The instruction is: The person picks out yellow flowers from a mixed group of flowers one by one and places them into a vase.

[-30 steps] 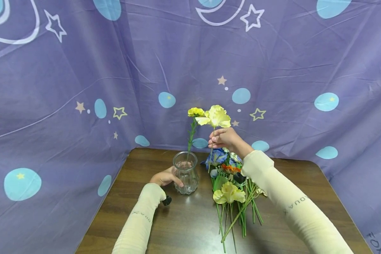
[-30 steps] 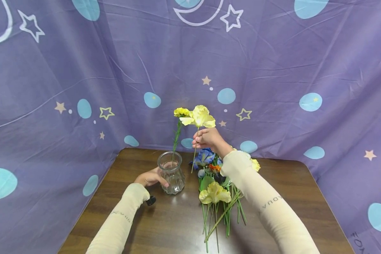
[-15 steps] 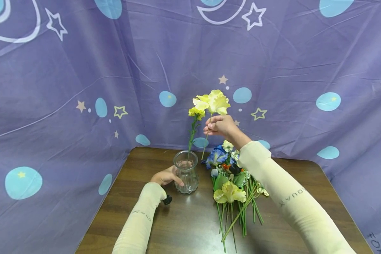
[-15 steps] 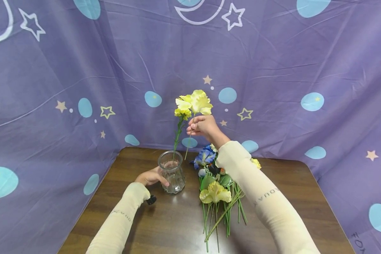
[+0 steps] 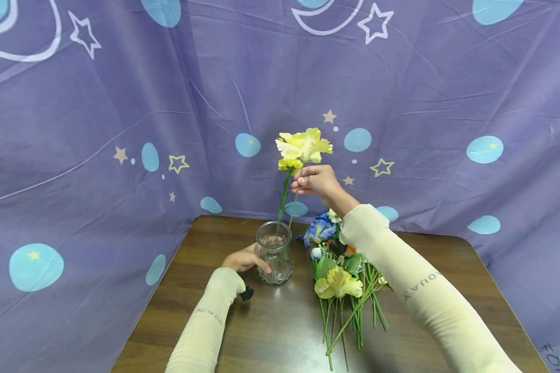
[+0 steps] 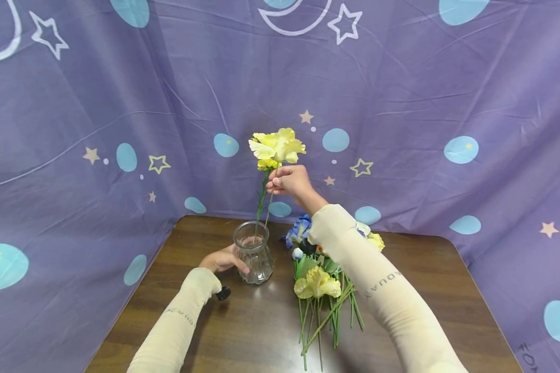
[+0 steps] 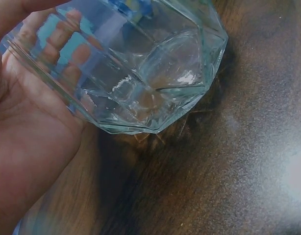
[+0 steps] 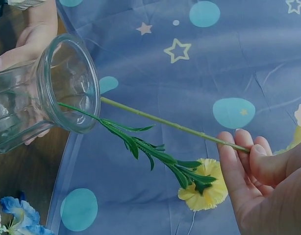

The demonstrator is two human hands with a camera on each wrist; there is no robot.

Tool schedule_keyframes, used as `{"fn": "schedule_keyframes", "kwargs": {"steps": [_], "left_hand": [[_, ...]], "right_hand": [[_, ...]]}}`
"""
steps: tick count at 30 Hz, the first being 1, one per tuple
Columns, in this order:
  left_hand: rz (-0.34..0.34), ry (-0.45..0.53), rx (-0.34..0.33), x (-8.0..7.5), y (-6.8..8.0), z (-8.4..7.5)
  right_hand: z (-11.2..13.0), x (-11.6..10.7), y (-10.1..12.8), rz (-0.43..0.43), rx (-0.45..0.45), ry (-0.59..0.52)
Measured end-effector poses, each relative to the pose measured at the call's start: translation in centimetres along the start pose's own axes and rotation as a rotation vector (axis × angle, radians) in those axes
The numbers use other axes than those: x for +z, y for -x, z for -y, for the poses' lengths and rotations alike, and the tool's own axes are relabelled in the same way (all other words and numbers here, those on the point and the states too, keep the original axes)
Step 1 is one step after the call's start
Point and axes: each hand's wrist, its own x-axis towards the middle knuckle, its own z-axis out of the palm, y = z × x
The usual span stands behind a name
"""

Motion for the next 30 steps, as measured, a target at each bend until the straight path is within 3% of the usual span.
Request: {"fn": "schedule_keyframes", "kwargs": {"steps": [10, 30], "left_hand": [[-0.037, -0.008, -0.047, 0.2, 0.1, -0.3], [-0.043, -0.002, -0.049, 0.3, 0.1, -0.4]], "right_hand": [[-0.3, 1.3, -0.1, -0.008, -0.020, 0.013], [-2.2, 4.3, -0.3, 0.028, -0.038, 0.022]]}}
